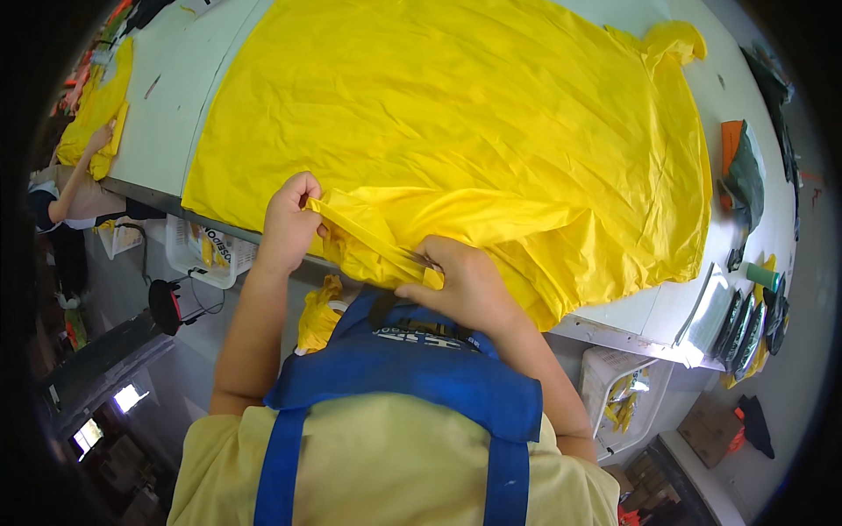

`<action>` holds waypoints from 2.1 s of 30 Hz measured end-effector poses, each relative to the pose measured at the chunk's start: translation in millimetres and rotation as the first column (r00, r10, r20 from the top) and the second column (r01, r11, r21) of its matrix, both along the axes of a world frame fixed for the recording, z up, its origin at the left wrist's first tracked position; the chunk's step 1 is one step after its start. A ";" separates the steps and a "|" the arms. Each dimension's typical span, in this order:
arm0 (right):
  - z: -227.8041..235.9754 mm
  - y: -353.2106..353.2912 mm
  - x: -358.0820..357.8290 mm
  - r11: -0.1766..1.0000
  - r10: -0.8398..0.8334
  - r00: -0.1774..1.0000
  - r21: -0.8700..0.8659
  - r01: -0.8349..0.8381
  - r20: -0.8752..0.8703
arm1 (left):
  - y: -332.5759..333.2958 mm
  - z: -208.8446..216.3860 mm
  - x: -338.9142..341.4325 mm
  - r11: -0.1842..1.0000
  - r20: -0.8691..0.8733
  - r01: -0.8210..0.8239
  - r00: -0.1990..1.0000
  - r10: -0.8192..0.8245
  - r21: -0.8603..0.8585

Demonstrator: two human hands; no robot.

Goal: The person folds a large yellow raincoat on a white table, smoothing and aligning the fabric. They then use a small tool to cut a tag or thread from the garment and continue folding it into a compact bundle.

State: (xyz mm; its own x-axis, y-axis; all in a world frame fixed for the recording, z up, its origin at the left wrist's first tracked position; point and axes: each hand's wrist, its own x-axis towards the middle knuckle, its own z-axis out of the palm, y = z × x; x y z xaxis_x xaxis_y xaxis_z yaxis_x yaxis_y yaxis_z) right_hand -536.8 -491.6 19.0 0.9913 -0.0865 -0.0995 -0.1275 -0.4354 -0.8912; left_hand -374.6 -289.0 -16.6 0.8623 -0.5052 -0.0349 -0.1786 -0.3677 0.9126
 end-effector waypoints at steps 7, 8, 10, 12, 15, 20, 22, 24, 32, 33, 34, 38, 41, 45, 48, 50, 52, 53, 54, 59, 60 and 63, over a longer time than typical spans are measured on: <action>-19.2 -11.2 -15.7 0.875 -0.370 0.922 -0.290 0.387 0.113 | 4.6 29.5 -13.8 0.942 -0.533 0.329 0.788 -0.309 -0.058; -15.4 -12.6 -15.1 0.901 -0.350 0.931 -0.235 0.364 0.099 | 4.5 32.5 -16.8 0.925 -0.620 0.337 0.692 -0.370 -0.176; 4.3 -13.7 -13.7 0.936 -0.318 0.945 -0.136 0.326 0.074 | 10.5 19.7 -13.8 0.955 -0.419 0.297 0.864 -0.281 -0.028; 8.4 -20.8 -24.5 0.962 -0.271 0.961 -0.062 0.267 -0.058 | 24.4 -11.0 2.7 1.000 -0.334 0.021 0.942 -0.018 0.005; -56.9 -47.8 -66.8 0.854 -0.415 0.909 -0.336 0.399 0.024 | 62.9 -44.5 47.5 0.929 -0.393 -0.209 0.861 0.323 0.305; -89.9 -83.5 -144.6 0.718 -0.415 0.888 -0.670 0.188 -0.196 | 77.7 -67.4 70.7 0.869 0.082 -0.088 0.995 0.055 0.487; -96.1 -82.0 -157.4 0.751 -0.338 0.919 -0.647 0.133 -0.203 | 43.0 -48.4 70.7 0.948 0.135 -0.108 0.988 0.070 0.300; -98.2 -83.6 -158.9 0.786 -0.263 0.934 -0.616 0.061 -0.243 | -1.8 -39.7 56.4 0.934 0.351 -0.061 0.934 -0.072 0.352; -112.3 -96.0 -170.4 0.766 -0.072 0.962 -0.633 -0.115 -0.263 | -75.1 -72.9 78.7 0.424 0.118 0.131 0.851 -0.511 0.896; -112.6 -95.6 -171.7 0.768 -0.078 0.959 -0.629 -0.117 -0.273 | -62.5 -81.2 90.0 0.399 0.125 0.114 0.841 -0.527 0.910; -112.1 -94.3 -175.0 0.772 -0.093 0.954 -0.626 -0.112 -0.286 | -46.0 -84.0 105.4 0.582 0.142 0.100 0.924 -0.355 0.807; -111.2 -94.4 -174.6 0.811 -0.034 0.962 -0.570 -0.132 -0.271 | 20.3 -91.4 121.0 0.859 0.061 -0.162 0.987 0.152 0.486; -101.6 -96.0 -185.0 0.816 -0.051 0.992 -0.578 -0.027 -0.119 | 50.7 -91.4 107.8 0.853 0.009 -0.413 0.901 0.433 0.320; -98.0 -100.7 -235.3 0.706 -0.269 0.961 -0.692 0.154 -0.060 | 94.2 -90.1 43.0 0.432 0.667 -0.741 0.662 0.342 0.514; -117.8 -106.1 -253.2 0.646 -0.241 0.961 -0.761 0.057 -0.133 | 108.6 -100.3 23.7 0.389 -0.133 -0.768 0.376 0.917 0.509; -128.3 -112.0 -250.9 0.629 -0.151 0.985 -0.777 0.026 -0.090 | 144.2 -127.3 26.9 0.528 -0.286 -0.717 0.444 0.849 0.456; -124.8 -114.5 -246.5 0.651 -0.112 0.992 -0.758 0.032 -0.055 | 175.7 -140.0 38.2 0.629 -0.423 -0.664 0.475 0.772 0.404; -122.5 -116.2 -244.7 0.665 -0.093 0.995 -0.746 0.034 -0.037 | 188.3 -141.3 44.4 0.663 -0.483 -0.643 0.472 0.738 0.384; -120.7 -117.1 -243.7 0.687 -0.102 0.994 -0.725 0.050 -0.028 | 195.4 -144.7 44.4 0.696 -0.545 -0.621 0.465 0.698 0.361; -103.9 -118.3 -239.3 0.758 -0.222 0.959 -0.649 0.058 -0.174 | 182.9 -103.0 24.5 0.564 -0.831 -0.826 0.307 0.464 0.009; -94.1 -118.8 -237.1 0.800 -0.304 0.920 -0.591 0.104 -0.249 | 192.2 -103.9 21.1 0.531 -0.858 -0.846 0.303 0.415 -0.042; -66.4 -124.9 -241.0 0.862 -0.470 0.801 -0.386 0.328 -0.370 | 190.6 -69.9 10.3 0.508 -0.822 -0.827 0.453 0.344 -0.243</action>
State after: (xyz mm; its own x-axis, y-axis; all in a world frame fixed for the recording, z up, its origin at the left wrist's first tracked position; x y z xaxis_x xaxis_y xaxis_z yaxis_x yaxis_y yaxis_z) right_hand -777.8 -616.5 -47.4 0.7160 -0.5594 -0.4176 -0.6910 -0.4830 -0.5378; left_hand -364.3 -98.4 -86.5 0.7966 0.0125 -0.6044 0.5279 0.4727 0.7056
